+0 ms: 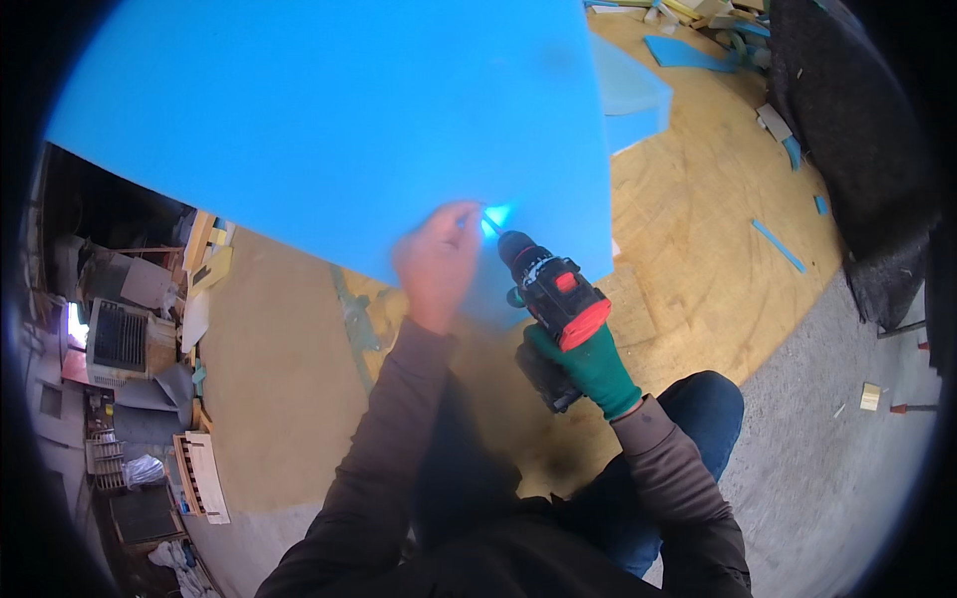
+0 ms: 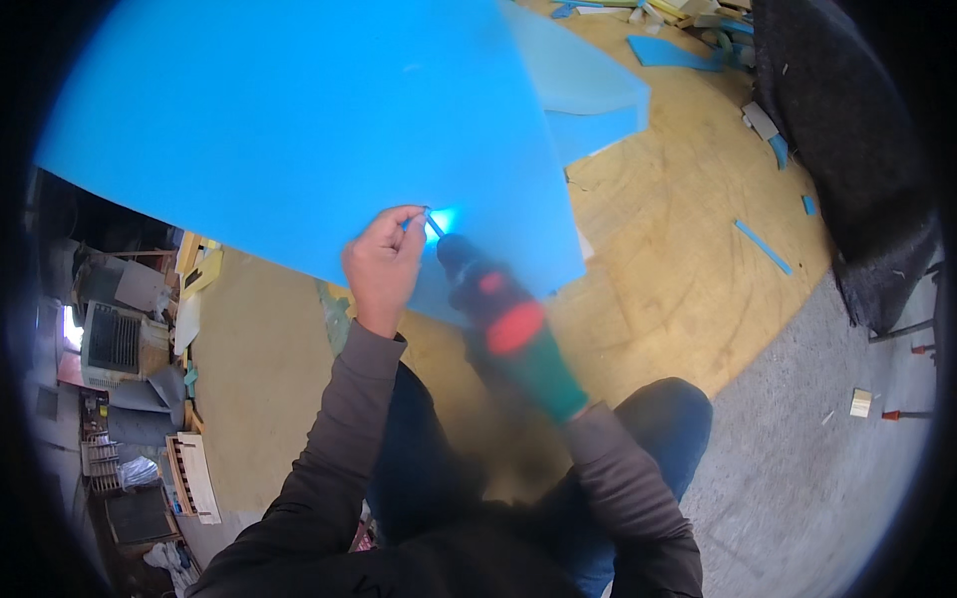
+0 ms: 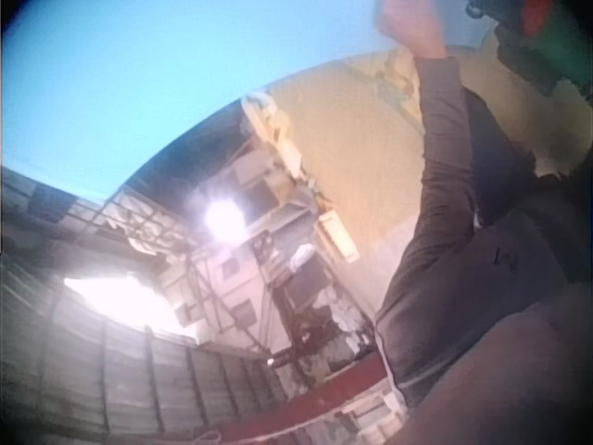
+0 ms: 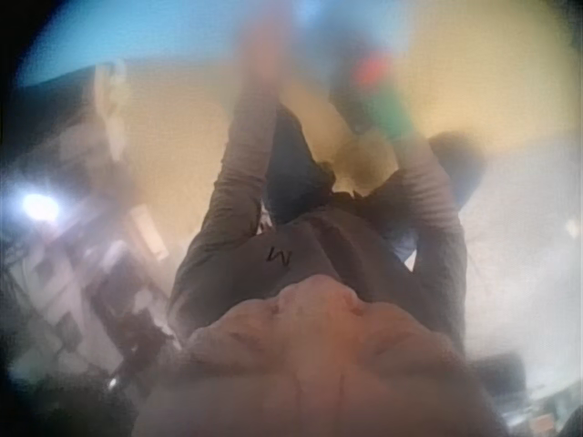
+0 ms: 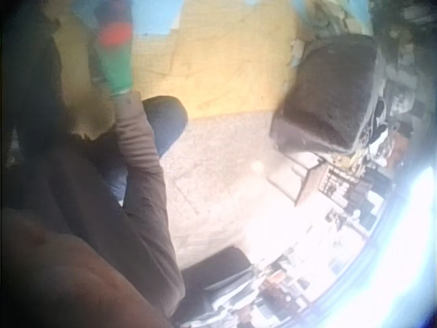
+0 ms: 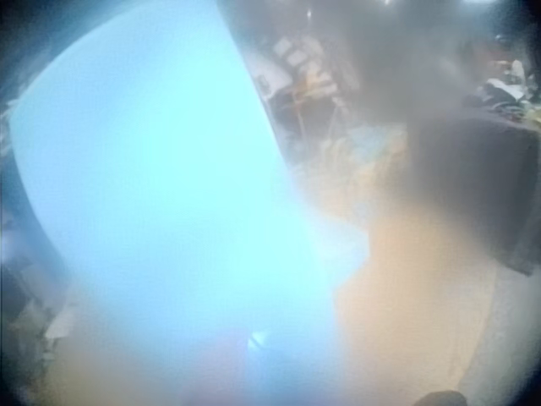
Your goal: The person kneels and uses a cordless drill to make multiple holes in a large blue foam board. After drilling, the person stands, walks across the workshop, picks up a broom, and briefly sweeps the floor.
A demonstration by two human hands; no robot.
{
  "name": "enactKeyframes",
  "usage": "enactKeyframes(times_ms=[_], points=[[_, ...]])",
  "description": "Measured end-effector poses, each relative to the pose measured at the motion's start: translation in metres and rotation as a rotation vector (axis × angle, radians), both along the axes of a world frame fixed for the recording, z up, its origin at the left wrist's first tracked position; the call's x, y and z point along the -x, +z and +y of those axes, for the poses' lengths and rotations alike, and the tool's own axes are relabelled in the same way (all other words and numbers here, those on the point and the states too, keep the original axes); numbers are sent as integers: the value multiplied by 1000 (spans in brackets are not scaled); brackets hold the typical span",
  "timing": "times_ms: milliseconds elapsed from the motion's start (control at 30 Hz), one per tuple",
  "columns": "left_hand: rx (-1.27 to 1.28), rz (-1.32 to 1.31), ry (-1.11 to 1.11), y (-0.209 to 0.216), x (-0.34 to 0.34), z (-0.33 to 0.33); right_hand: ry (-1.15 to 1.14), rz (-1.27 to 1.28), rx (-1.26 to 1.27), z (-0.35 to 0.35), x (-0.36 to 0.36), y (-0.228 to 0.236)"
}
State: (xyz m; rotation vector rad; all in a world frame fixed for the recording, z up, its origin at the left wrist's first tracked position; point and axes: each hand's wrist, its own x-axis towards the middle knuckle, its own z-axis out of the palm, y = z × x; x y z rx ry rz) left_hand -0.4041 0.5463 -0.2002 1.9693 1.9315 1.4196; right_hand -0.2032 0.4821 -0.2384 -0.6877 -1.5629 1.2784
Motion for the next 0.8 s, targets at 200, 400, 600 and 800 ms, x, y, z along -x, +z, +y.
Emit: enactKeyframes(times_ms=[200,400,600,800], points=[[-49,-8,-53,-8,2,3,-77,-133,-38,-5,11,-19],[87,-210,-156,-7,11,0,-128,-10,-49,-8,22,-12],[69,-542,-255,11,10,-20,-123,-32,16,-9,24,-17],[500,-555,-524,28,60,-92,-210,-255,-335,-3,18,-6]])
